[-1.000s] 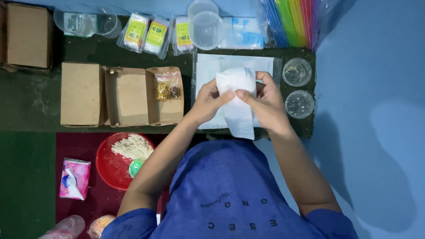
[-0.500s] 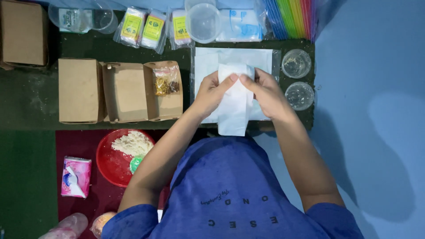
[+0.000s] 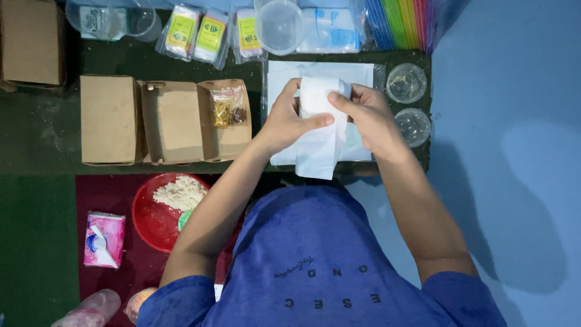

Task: Wrapping a rice ball in paper and portioning rice into a cup using a spoon

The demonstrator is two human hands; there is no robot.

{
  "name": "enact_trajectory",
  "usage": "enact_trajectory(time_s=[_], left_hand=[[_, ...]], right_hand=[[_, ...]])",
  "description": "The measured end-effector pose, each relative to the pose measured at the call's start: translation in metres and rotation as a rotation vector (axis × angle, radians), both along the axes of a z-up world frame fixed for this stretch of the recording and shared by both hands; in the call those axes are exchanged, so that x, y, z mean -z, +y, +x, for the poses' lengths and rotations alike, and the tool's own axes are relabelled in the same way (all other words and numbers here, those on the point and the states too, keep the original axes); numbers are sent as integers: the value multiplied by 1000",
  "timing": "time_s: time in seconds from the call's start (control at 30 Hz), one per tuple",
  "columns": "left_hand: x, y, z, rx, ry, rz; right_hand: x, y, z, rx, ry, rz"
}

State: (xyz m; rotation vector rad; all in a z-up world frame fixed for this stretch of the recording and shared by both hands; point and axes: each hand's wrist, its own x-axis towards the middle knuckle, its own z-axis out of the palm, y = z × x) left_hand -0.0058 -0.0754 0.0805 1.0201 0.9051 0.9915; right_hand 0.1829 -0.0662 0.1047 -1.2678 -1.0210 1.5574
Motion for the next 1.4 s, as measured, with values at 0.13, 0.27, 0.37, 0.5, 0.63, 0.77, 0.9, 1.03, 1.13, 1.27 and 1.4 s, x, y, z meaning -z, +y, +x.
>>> enact_trajectory(time_s=[0.13, 0.27, 0.37, 0.5, 0.63, 0.77, 0.9, 1.03, 1.13, 1.27, 1.4], left_hand=[[1, -2, 4, -17, -22, -21], [-1, -5, 2, -71, 53, -53], [4, -5, 3, -83, 49, -85], [-1, -7, 3, -80, 86, -88], [15, -3, 10, -110, 135, -50], [19, -4, 14, -145, 160, -41], [1, -6, 11, -214, 175, 25], [10, -6, 17, -313, 295, 118], [27, -5, 21, -456, 339, 351], [62, 7, 19, -612, 421, 674], [56, 15, 16, -663, 428, 875]], right_hand=[[-7, 1, -4, 34, -5, 9], [9, 6, -1, 128, 47, -52], [35, 11, 8, 179, 128, -97], [26, 11, 7, 207, 164, -127], [16, 9, 5, 228, 170, -146], [6, 5, 2, 213, 168, -160], [-5, 0, -7, 187, 158, -159], [4, -2, -7, 169, 115, -149], [-3, -7, -11, 173, 107, -151], [5, -9, -7, 143, 109, -124], [4, -14, -13, 152, 146, -176]])
